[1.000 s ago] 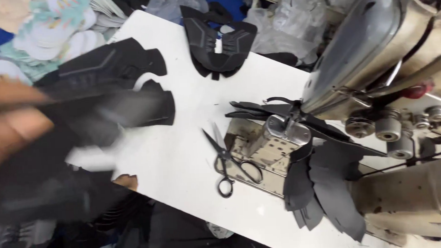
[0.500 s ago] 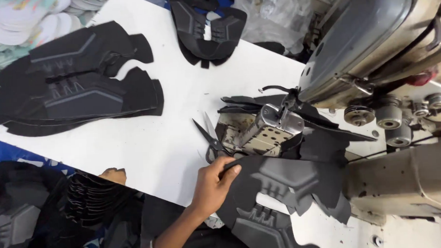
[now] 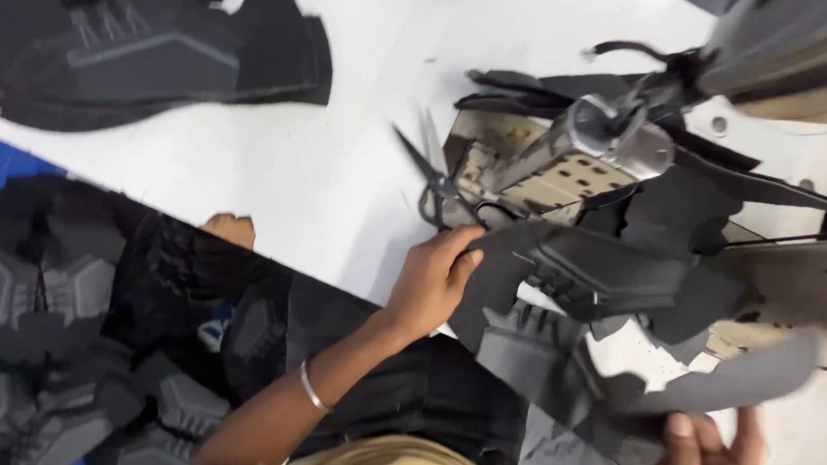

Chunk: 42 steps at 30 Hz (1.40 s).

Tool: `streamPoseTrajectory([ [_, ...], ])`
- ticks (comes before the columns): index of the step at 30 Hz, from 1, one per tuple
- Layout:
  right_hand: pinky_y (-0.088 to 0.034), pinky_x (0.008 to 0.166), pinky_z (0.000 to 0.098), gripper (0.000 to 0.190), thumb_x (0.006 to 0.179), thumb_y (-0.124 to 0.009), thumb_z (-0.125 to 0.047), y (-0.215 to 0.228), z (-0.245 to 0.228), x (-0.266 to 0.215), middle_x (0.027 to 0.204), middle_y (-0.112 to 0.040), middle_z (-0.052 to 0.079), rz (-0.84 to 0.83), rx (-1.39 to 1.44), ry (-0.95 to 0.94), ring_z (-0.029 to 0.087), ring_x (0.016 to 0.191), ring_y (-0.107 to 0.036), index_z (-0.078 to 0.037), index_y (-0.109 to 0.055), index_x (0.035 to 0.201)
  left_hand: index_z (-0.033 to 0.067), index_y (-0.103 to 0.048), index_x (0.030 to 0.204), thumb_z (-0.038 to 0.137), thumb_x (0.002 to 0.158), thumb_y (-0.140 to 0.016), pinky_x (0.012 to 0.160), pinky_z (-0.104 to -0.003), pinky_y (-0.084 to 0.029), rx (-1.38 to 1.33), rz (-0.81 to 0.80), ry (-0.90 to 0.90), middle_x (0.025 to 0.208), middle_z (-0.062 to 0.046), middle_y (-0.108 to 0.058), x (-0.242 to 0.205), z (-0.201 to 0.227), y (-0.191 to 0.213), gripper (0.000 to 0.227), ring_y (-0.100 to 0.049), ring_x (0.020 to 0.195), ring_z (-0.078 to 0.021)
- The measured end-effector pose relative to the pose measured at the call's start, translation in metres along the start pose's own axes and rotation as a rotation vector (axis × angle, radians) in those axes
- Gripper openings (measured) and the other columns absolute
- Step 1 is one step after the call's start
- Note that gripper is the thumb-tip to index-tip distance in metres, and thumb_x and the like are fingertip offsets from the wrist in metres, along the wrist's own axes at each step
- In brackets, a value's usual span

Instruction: The person uses a sewing machine to stitch black shoe parts, guiding the material under the needle with both hands. They repeatedly pick up shoe components from a pile, align them, and sew them, occasionally using scissors to trim threads.

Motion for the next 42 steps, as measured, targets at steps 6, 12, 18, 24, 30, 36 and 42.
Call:
streamPoseTrajectory([
  [6,-0.04,0.054,0.0244,0.022,0.097,-0.069,0.004,-0.08,0.041,0.004,0.084,-0.07,0.015,-0.289,-0.073,-0.304,0.012,0.061,-0.055,0.004,-0.068,0.119,0.0063,-0.057,0.132,0.018,0.094,-0.072,0.07,-0.034,-0.053,-0.263,-0.052,0.336,0.095,-0.007,-0.07,-0.008,-0.021,0.016,0.043,-0.067,0.079,-0.0131],
  [12,-0.039,0.062,0.0201,0.006,0.1,-0.071,0.006,-0.216,-0.025,-0.013,0.078,-0.063,0.001,-0.324,0.429,-0.315,0.005,0.068,-0.054,0.003,-0.066,0.098,0.0026,-0.069,0.125,0.013,0.1,-0.066,0.076,-0.028,-0.047,-0.579,-0.128,0.388,0.091,0.003,-0.062,-0.028,-0.05,0.011,0.027,-0.054,0.085,-0.0066],
  [18,-0.042,0.062,0.0199,0.007,0.094,-0.074,0.0,-0.278,-0.043,-0.008,0.078,-0.068,0.003,-0.346,0.319,-0.331,0.005,0.066,-0.056,0.002,-0.068,0.094,-0.0011,-0.07,0.121,0.028,0.107,-0.054,0.07,-0.025,-0.047,-0.695,-0.132,0.498,0.086,0.003,-0.063,-0.024,-0.052,0.008,0.036,-0.054,0.078,-0.0049],
  [24,-0.041,0.057,0.0202,0.012,0.095,-0.077,-0.006,-0.289,-0.048,-0.008,0.07,-0.066,0.002,-0.325,0.178,-0.274,0.005,0.059,-0.054,0.001,-0.067,0.091,-0.007,-0.068,0.125,0.03,0.11,-0.051,0.074,-0.026,-0.048,-0.704,-0.135,0.476,0.092,-0.003,-0.066,-0.018,-0.05,0.015,0.043,-0.057,0.081,-0.0065],
  [30,-0.041,0.056,0.0201,0.013,0.095,-0.076,-0.006,-0.292,-0.051,-0.008,0.07,-0.067,0.003,-0.33,0.14,-0.26,0.005,0.059,-0.054,0.001,-0.066,0.09,-0.0052,-0.063,0.131,0.009,0.097,-0.058,0.071,-0.026,-0.051,-0.528,-0.186,0.364,0.095,-0.004,-0.069,-0.015,-0.045,0.016,0.038,-0.061,0.081,-0.0061],
  [36,-0.04,0.055,0.02,0.016,0.096,-0.076,-0.007,-0.296,-0.058,-0.01,0.067,-0.065,0.002,-0.336,0.102,-0.238,0.005,0.057,-0.052,0.001,-0.065,0.088,-0.0024,-0.067,0.124,0.006,0.092,-0.063,0.062,-0.026,-0.049,-0.385,-0.151,0.283,0.082,-0.005,-0.07,-0.01,-0.024,0.025,0.033,-0.057,0.071,-0.0032],
  [42,-0.037,0.056,0.0183,0.016,0.097,-0.075,-0.009,-0.295,-0.051,-0.011,0.07,-0.066,0.001,-0.319,0.072,-0.218,0.003,0.059,-0.051,0.001,-0.066,0.089,-0.0022,-0.068,0.107,0.019,0.095,-0.071,0.057,-0.031,-0.047,-0.187,-0.076,0.204,0.078,-0.012,-0.071,-0.005,-0.014,0.029,0.024,-0.056,0.064,-0.0078],
])
Point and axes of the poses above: each hand's wrist, its own x-axis towards the middle knuckle, its own y-axis out of the back of the hand, z = x × y, the point moved 9 cm from there along x, towards the middle knuckle
